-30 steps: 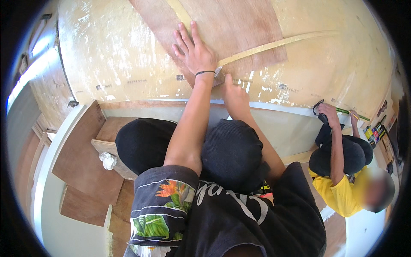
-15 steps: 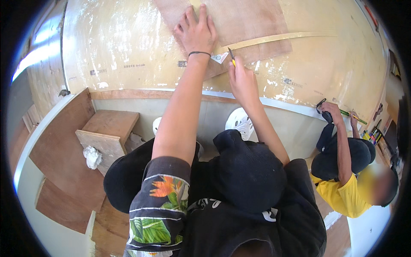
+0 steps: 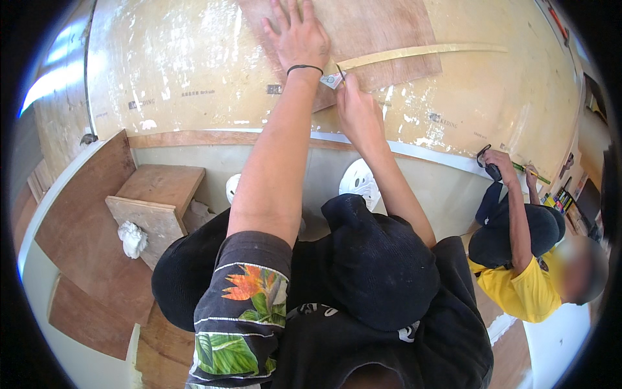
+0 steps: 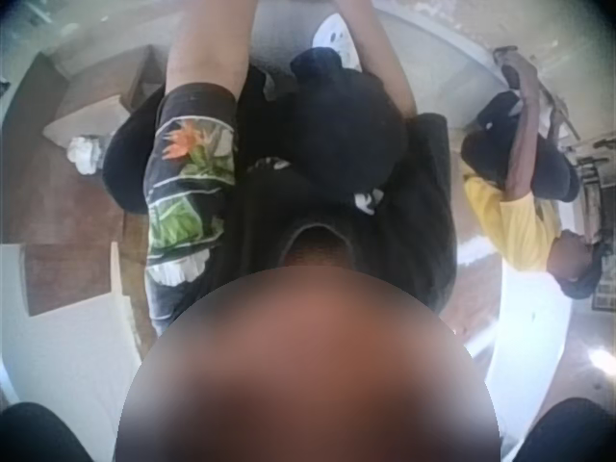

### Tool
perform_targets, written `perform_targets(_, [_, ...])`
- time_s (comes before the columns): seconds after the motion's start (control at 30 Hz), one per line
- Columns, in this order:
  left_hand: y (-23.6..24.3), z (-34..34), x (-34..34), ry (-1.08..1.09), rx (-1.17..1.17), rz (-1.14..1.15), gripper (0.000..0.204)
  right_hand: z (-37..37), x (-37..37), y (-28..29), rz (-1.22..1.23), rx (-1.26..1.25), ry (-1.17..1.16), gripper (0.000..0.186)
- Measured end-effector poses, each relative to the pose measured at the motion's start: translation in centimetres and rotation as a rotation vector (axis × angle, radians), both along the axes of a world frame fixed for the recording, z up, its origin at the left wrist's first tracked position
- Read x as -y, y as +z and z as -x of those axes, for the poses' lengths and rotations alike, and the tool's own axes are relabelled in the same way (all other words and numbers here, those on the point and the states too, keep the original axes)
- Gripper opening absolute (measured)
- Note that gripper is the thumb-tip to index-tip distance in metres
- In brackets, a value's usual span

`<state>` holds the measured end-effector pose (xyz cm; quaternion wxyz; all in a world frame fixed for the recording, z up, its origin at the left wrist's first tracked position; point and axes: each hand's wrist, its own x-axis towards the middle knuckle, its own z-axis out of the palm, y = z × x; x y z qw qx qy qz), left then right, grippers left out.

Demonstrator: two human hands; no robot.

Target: The person kneels on the floor and uses a utility knife to cut a thin wooden strip along a larger plywood sheet. They repeatedly measure, align, and cut the strip, then place it on the sheet. Another person works nearby on the same floor area.

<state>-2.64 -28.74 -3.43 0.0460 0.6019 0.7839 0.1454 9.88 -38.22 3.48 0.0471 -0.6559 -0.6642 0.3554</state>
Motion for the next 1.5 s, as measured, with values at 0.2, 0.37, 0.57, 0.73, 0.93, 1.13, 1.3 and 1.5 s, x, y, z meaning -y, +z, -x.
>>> perform_targets(0.2, [-0.1, -0.1, -0.1, 0.005, 0.014, -0.024, 0.05, 0.3, -0.4, 0.1, -0.035, 0.02, 0.024, 0.018])
perform_targets(0.37, [-0.6, -0.1, 0.1, 0.002, 0.033, -0.024, 0.05, 0.5, -0.9, 0.4, 0.005, 0.057, 0.047, 0.019])
perform_targets(0.57, [-1.1, 0.0, 0.1, 0.004, 0.022, -0.085, 0.049, 0.8, -0.7, 0.2, 0.029, 0.011, 0.013, 0.021])
perform_targets(0.73, [-1.0, 0.0, 0.1, 0.009, 0.043, -0.065, 0.049, 1.2, -0.4, 0.3, 0.044, 0.0, -0.012, 0.022])
perform_targets(0.93, [-1.2, -0.1, 0.2, 0.005, 0.038, -0.092, 0.049, 1.1, -1.0, 0.6, 0.047, 0.055, 0.059, 0.023])
perform_targets(1.13, [-1.3, -0.3, -0.1, 0.011, 0.017, -0.071, 0.049, 0.8, -1.1, 1.1, 0.108, 0.112, 0.078, 0.024])
perform_targets(1.3, [-1.2, -0.2, 0.1, 0.015, 0.01, -0.069, 0.048, 0.8, -0.7, 1.2, 0.131, 0.12, 0.074, 0.026])
perform_targets(1.5, [-1.7, -0.2, 0.0, -0.002, -0.001, -0.079, 0.049, 0.2, 1.7, 1.4, 0.232, 0.178, 0.079, 0.025])
